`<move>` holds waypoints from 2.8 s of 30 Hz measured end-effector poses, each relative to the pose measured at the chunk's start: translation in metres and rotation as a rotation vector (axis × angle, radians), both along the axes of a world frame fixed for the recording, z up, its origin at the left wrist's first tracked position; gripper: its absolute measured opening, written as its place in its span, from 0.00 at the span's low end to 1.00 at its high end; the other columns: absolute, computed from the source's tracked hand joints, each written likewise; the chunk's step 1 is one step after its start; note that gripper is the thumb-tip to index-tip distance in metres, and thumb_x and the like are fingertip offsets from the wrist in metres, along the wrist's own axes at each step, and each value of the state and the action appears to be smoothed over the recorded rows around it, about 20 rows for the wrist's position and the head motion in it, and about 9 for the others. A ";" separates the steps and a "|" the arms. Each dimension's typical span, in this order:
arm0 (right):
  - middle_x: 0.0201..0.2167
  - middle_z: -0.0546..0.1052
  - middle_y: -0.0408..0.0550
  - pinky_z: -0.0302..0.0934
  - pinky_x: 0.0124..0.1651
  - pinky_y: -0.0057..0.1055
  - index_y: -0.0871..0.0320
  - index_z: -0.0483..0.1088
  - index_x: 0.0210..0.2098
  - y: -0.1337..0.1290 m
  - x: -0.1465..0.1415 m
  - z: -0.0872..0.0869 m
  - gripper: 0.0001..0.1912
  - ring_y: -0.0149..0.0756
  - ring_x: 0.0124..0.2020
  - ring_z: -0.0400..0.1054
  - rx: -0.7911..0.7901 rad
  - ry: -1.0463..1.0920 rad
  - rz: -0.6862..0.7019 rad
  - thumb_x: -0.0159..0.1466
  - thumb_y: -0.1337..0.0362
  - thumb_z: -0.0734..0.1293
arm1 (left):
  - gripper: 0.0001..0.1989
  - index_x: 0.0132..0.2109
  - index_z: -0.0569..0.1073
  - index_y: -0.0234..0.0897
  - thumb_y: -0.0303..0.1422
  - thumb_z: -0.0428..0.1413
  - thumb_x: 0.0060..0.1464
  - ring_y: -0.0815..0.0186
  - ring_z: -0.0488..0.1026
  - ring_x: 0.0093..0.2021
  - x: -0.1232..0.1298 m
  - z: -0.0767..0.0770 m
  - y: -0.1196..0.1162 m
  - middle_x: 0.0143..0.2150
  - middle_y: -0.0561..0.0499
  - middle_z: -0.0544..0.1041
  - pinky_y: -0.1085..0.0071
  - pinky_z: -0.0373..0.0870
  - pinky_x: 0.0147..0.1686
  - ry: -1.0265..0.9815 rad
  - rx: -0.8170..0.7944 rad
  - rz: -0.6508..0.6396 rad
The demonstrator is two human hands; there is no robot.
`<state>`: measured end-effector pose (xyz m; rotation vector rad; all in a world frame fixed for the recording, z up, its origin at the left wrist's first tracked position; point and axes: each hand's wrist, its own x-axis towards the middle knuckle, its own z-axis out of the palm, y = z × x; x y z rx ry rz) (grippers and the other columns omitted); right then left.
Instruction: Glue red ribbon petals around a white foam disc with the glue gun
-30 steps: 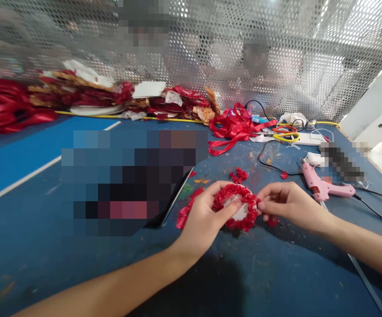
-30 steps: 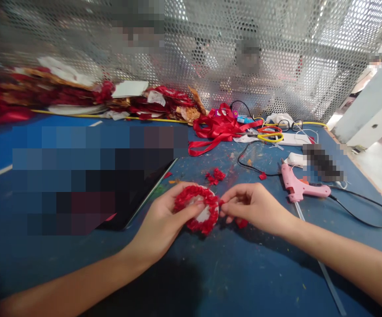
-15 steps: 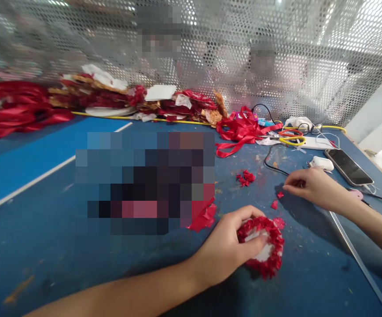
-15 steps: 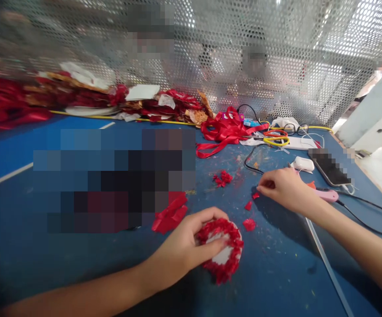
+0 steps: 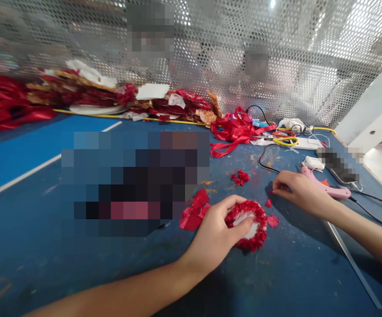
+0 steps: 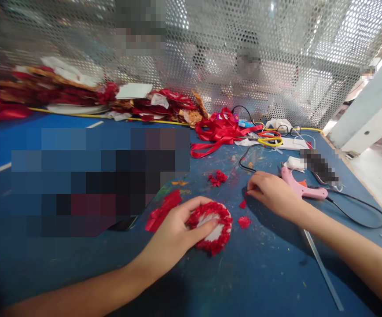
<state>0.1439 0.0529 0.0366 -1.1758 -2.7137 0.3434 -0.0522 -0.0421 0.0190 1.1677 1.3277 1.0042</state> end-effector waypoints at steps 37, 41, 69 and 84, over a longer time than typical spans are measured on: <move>0.21 0.70 0.47 0.51 0.26 0.31 0.60 0.70 0.24 -0.066 -0.027 -0.003 0.14 0.34 0.24 0.56 0.613 0.059 0.244 0.63 0.74 0.58 | 0.13 0.35 0.63 0.39 0.29 0.57 0.41 0.69 0.71 0.23 0.002 -0.005 -0.001 0.23 0.58 0.74 0.76 0.66 0.23 0.016 0.093 0.187; 0.20 0.69 0.47 0.50 0.26 0.30 0.60 0.69 0.24 -0.065 -0.027 -0.004 0.14 0.33 0.24 0.57 0.570 0.054 0.242 0.63 0.74 0.58 | 0.13 0.35 0.63 0.39 0.29 0.57 0.41 0.70 0.70 0.21 0.003 -0.005 0.000 0.22 0.59 0.74 0.77 0.65 0.22 -0.006 0.069 0.179; 0.20 0.69 0.38 0.53 0.24 0.22 0.55 0.67 0.24 -0.044 -0.003 0.043 0.06 0.27 0.23 0.61 -0.501 0.104 0.100 0.50 0.69 0.70 | 0.04 0.30 0.73 0.37 0.28 0.56 0.43 0.69 0.71 0.24 0.004 -0.005 -0.011 0.24 0.55 0.75 0.77 0.65 0.24 0.038 0.085 -0.142; 0.35 0.77 0.49 0.57 0.35 0.29 0.59 0.74 0.35 0.049 -0.098 0.000 0.08 0.38 0.37 0.69 0.154 -0.222 0.339 0.59 0.72 0.63 | 0.09 0.32 0.79 0.36 0.25 0.56 0.43 0.67 0.72 0.26 0.001 -0.007 -0.007 0.26 0.53 0.78 0.75 0.66 0.27 0.059 0.092 -0.374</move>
